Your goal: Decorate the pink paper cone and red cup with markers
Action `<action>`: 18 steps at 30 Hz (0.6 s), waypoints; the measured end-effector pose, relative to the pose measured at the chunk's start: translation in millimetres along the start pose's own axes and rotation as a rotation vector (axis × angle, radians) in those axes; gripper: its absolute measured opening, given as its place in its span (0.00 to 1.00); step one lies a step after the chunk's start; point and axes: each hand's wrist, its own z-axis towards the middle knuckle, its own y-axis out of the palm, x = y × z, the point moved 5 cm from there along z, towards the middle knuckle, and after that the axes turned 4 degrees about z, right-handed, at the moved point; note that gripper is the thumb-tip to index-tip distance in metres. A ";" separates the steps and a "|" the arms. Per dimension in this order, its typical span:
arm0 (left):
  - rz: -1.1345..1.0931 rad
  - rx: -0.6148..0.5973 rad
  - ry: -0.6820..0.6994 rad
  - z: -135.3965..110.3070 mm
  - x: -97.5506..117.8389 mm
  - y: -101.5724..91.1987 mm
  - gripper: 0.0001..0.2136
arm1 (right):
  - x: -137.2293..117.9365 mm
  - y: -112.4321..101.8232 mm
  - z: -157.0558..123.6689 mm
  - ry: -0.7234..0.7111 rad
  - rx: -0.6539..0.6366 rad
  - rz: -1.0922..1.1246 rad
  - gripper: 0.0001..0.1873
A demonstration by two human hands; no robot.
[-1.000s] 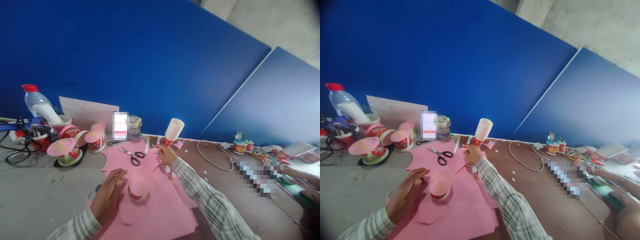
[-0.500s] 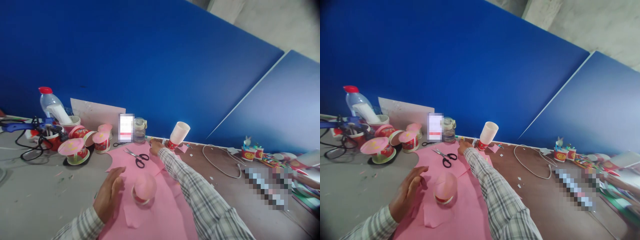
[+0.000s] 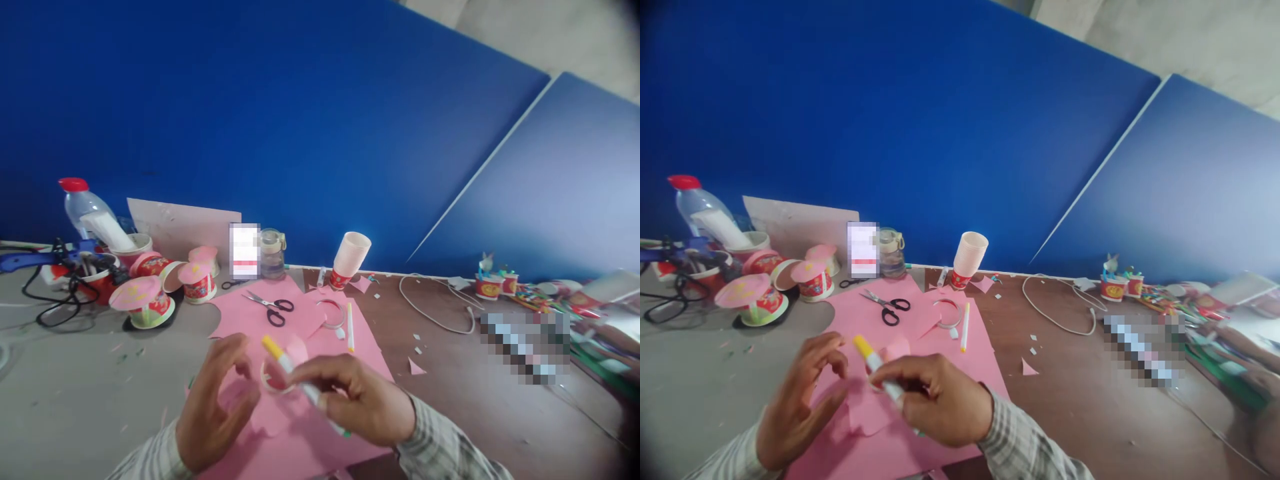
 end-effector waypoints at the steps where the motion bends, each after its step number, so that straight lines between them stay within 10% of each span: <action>1: 0.017 -0.007 0.074 -1.8 7.5 -1.5 0.26 | -5.2 7.9 -3.4 -0.009 -0.054 -0.021 0.24; 6: 0.189 -0.112 0.296 -5.2 25.8 0.8 0.18 | -12.8 21.3 -6.6 0.004 -0.281 0.055 0.23; 13: 0.206 -0.167 0.509 -4.5 40.1 7.9 0.14 | 4.3 30.1 -9.6 0.078 -0.332 0.730 0.16; 18: 0.235 -0.218 0.494 -10.7 36.5 12.9 0.11 | 0.2 34.3 -10.4 -0.066 -0.177 0.315 0.16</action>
